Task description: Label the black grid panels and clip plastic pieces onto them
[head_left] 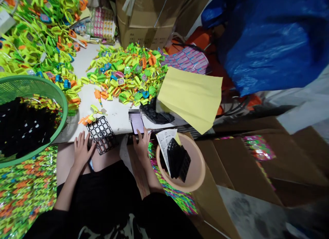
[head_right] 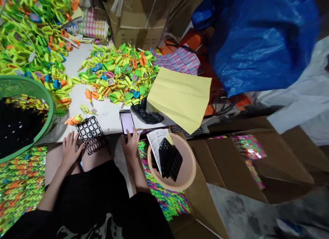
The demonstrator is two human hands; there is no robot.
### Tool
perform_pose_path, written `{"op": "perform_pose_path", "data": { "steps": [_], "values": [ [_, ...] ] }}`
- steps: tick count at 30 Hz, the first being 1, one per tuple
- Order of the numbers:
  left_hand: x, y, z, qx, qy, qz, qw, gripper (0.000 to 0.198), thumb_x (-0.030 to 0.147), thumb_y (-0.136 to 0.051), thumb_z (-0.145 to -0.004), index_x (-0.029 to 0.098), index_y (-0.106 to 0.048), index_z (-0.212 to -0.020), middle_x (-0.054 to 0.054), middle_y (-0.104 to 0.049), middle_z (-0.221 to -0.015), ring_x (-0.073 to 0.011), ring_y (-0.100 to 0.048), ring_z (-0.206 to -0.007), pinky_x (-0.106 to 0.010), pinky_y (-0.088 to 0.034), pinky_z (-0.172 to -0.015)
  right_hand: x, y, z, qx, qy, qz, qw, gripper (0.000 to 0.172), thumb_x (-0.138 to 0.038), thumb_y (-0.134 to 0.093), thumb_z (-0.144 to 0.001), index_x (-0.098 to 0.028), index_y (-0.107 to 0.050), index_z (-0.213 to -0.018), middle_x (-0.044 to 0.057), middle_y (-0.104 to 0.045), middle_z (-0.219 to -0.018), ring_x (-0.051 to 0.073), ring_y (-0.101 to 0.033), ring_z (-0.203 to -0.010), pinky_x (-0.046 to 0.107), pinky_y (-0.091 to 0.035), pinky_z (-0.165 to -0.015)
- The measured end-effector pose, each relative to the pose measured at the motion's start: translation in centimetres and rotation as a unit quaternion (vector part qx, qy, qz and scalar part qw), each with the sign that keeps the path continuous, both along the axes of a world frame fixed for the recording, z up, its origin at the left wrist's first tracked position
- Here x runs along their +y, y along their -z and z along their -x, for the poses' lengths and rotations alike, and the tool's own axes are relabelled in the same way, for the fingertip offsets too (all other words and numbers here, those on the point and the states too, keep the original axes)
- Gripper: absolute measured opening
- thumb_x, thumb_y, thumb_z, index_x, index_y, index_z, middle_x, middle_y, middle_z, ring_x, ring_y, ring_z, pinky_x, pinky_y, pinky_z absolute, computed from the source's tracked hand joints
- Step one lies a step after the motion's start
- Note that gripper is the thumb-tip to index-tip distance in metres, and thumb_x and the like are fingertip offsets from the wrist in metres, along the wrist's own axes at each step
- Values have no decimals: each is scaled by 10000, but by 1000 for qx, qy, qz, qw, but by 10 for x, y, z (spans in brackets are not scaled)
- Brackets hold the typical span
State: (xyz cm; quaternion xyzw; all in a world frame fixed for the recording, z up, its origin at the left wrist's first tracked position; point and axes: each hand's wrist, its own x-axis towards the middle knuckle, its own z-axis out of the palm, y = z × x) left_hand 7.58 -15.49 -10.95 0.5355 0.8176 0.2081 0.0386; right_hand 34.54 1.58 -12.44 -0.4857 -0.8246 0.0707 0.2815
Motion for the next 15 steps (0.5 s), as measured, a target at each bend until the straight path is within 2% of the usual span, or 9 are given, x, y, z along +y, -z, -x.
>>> {"op": "perform_pose_path", "data": {
  "steps": [4, 8, 15],
  "values": [
    [0, 0, 0, -10, 0, -3, 1000, 655, 551, -329, -944, 175, -326, -1479, -122, -225, -1579, -279, -187, -1461, -495, -86, -1194, 2, 2, 4, -19, -26, 6, 999, 372, -330, -454, -957, -216, -533, -1302, 164, -329, -1507, 310, -247, -1426, 648, -248, -1087],
    [-1, 1, 0, -6, -2, 1, 1000, 659, 561, -318, -943, 171, -336, -1474, -130, -239, -1573, -284, -200, -1457, -501, -105, -1189, 4, -2, 4, -11, -9, 8, 1000, 351, -346, -439, -965, -189, -564, -1253, 179, -355, -1488, 304, -261, -1418, 638, -246, -1094],
    [-2, 1, 0, 1, -1, 8, 1000, 641, 540, -311, -952, 174, -320, -1478, -127, -221, -1579, -273, -188, -1461, -503, -102, -1187, 2, -6, 3, 8, 6, 15, 1000, 403, -393, -408, -967, -156, -515, -1274, 212, -377, -1459, 307, -302, -1396, 641, -248, -1090]
  ]
}}
